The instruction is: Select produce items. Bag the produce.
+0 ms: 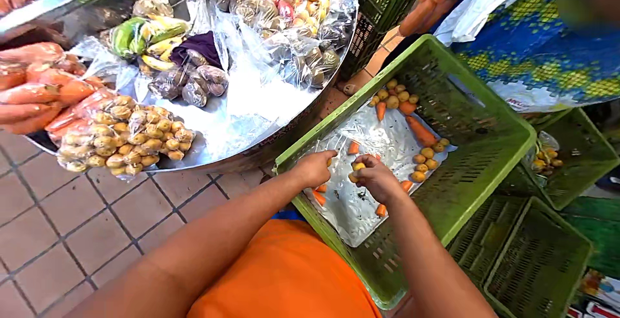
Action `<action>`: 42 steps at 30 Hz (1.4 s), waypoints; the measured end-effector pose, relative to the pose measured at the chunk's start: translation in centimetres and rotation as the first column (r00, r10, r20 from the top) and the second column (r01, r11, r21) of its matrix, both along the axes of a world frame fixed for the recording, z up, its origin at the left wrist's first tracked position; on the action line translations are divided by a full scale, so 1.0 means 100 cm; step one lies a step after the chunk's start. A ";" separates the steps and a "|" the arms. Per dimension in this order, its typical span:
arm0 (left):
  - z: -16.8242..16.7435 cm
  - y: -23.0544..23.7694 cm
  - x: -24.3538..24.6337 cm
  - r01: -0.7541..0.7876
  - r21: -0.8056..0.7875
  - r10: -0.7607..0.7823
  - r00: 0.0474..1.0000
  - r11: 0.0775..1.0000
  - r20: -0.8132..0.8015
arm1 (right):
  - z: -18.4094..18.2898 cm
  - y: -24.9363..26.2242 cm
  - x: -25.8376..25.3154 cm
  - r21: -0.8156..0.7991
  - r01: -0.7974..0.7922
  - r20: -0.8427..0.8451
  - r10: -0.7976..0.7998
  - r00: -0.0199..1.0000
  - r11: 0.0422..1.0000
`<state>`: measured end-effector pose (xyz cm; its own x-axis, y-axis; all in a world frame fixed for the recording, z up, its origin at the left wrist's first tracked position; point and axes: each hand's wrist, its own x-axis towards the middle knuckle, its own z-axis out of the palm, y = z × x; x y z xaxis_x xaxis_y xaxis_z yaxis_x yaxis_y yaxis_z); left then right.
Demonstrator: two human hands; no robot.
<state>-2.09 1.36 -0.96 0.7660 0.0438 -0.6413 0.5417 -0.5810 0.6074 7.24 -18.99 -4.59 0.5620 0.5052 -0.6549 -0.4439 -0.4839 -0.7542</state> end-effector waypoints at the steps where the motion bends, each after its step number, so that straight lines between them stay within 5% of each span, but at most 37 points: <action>1: -0.001 -0.001 -0.001 0.022 -0.007 -0.022 0.999 1.000 0.026 | 0.020 0.005 -0.005 0.191 0.049 -0.153 -0.019 0.988 0.980; 3: -0.007 -0.004 -0.003 0.096 -0.027 -0.093 0.990 0.995 0.109 | 0.038 0.015 -0.014 0.322 0.101 -0.326 0.010 0.945 0.941; 6: -0.011 -0.007 -0.005 0.172 -0.024 -0.166 0.972 0.985 0.169 | 0.031 0.027 -0.024 0.150 0.170 -0.304 -0.118 0.945 0.974; 10: -0.001 -0.006 0.000 0.145 -0.015 -0.141 0.979 0.989 0.145 | 0.034 0.019 -0.008 0.073 0.028 -0.254 -0.008 0.967 0.997; 13: 0.002 -0.005 0.001 0.117 -0.009 -0.115 0.984 0.993 0.139 | 0.009 -0.007 0.051 -0.136 0.065 0.129 -0.048 0.991 0.989; 15: 0.001 -0.003 0.001 0.108 0.006 -0.107 0.985 0.994 0.133 | -0.029 -0.040 0.103 -0.362 0.324 0.506 -0.107 0.856 0.874; 17: 0.002 -0.002 0.000 0.105 0.010 -0.105 0.988 0.994 0.115 | -0.066 -0.069 0.138 -0.474 0.552 0.700 -0.086 0.708 0.686; 19: 0.002 -0.003 -0.002 0.098 0.004 -0.098 0.990 0.995 0.106 | -0.100 -0.089 0.148 -0.587 0.606 0.722 0.009 0.691 0.536; 22: 0.001 -0.001 0.000 0.089 0.009 -0.089 0.994 0.996 0.064 | -0.135 -0.095 0.142 -0.662 0.577 0.721 0.195 0.665 0.478; 37: 0.002 0.001 0.001 0.060 -0.020 -0.061 0.998 0.998 -0.007 | -0.145 -0.102 0.145 -0.684 0.451 0.685 0.292 0.668 0.574; 40: 0.002 0.002 0.002 0.056 -0.041 -0.056 0.998 0.998 -0.001 | -0.126 -0.093 0.154 -0.573 0.438 0.698 0.132 0.704 0.693; 42: 0.002 0.003 0.001 0.042 -0.050 -0.042 0.999 0.998 0.001 | -0.095 -0.062 0.149 -0.290 0.493 0.618 -0.232 0.751 0.820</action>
